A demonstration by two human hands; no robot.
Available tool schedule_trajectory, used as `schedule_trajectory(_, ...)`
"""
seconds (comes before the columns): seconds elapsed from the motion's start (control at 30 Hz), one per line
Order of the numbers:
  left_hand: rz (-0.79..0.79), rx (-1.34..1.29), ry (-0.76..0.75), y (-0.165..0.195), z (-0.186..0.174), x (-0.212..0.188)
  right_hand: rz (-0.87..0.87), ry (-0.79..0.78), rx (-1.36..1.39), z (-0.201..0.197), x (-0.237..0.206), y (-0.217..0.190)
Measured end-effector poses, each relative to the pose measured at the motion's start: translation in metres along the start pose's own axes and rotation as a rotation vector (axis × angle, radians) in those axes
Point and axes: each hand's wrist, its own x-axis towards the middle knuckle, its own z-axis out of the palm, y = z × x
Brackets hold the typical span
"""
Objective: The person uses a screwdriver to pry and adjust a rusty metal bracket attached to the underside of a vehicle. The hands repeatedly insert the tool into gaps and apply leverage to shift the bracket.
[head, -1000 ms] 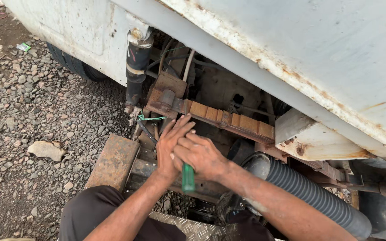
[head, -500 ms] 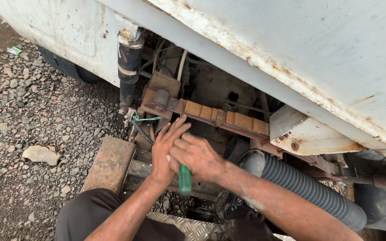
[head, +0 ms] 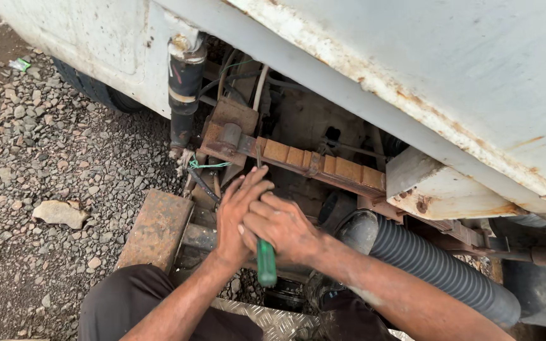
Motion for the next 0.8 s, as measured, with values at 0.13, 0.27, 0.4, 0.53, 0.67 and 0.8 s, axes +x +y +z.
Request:
schedule_trajectory(0.13,0.014,-0.042,0.025,-0.001,0.0,0.002,-0.025,0.025,0.008,-0.008,0.003,0.001)
schedule_trajectory(0.27,0.025,-0.038,0.009,-0.004,0.0,0.005,-0.04,0.016,-0.033,-0.009,0.006,0.002)
schedule_trajectory(0.4,0.015,-0.025,0.048,0.005,-0.001,-0.008,-0.055,0.089,-0.025,-0.006,0.001,-0.011)
schedule_trajectory(0.53,-0.021,0.02,0.04,0.003,0.004,0.002,-0.056,0.035,-0.03,-0.003,0.004,-0.004)
schedule_trajectory(0.67,0.041,-0.11,0.046,-0.006,0.004,0.011,-0.046,0.052,-0.021,0.002,0.007,0.007)
schedule_trajectory(0.8,0.012,-0.081,0.053,0.0,0.001,-0.005,-0.058,0.067,-0.105,0.006,-0.005,-0.003)
